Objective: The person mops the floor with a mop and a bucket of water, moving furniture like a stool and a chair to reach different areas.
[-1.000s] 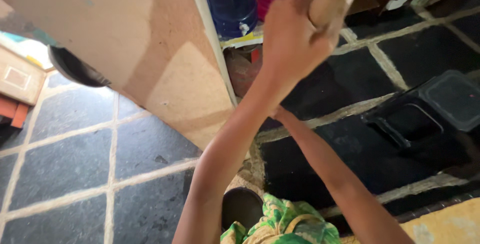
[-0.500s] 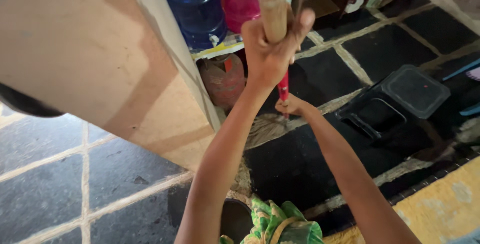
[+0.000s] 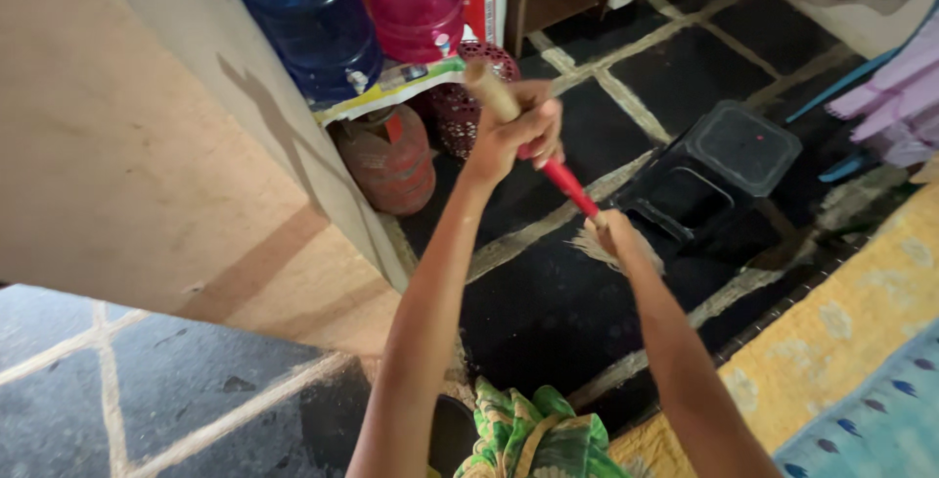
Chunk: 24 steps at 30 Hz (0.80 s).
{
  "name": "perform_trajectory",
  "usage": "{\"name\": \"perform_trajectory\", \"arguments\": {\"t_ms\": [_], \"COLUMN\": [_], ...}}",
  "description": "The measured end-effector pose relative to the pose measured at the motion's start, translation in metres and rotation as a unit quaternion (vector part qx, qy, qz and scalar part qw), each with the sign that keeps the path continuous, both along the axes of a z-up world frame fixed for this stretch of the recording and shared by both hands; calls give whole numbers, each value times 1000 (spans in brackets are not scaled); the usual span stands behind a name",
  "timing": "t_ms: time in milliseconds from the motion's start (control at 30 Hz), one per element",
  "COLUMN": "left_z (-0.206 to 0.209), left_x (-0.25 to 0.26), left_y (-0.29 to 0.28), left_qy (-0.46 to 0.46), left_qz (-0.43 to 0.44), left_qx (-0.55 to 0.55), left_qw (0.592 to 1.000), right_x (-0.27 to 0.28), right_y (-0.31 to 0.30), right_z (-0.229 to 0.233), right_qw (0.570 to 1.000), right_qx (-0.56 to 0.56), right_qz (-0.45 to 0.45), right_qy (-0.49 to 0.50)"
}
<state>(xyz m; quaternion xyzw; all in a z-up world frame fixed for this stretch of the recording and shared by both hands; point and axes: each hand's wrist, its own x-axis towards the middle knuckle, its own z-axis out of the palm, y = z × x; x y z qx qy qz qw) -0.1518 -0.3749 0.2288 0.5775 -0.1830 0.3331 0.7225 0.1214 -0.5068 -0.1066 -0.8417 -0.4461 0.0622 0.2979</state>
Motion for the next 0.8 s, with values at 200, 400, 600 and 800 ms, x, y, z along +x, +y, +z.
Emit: {"name": "perform_trajectory", "arguments": {"t_ms": [200,400,600,800], "left_z": [-43,40,131,139], "left_x": [-46,-89,-103,-77], "left_y": [22,32,-16,-52], "left_qy": [12,72,88,152], "left_qz": [-59,-49,-29,104], "left_qx": [-50,-37,149,158], "left_qw": [997,995,984,970], "right_x": [-73,-159,-172,-157], "right_y": [-35,-3,50,126], "right_z": [-33,9,55,59], "right_qw": [989,979,946,960], "right_qx": [78,92,263,184], "right_qz": [-120,-171,-69,12], "right_qy": [-25,67,177,209]}}
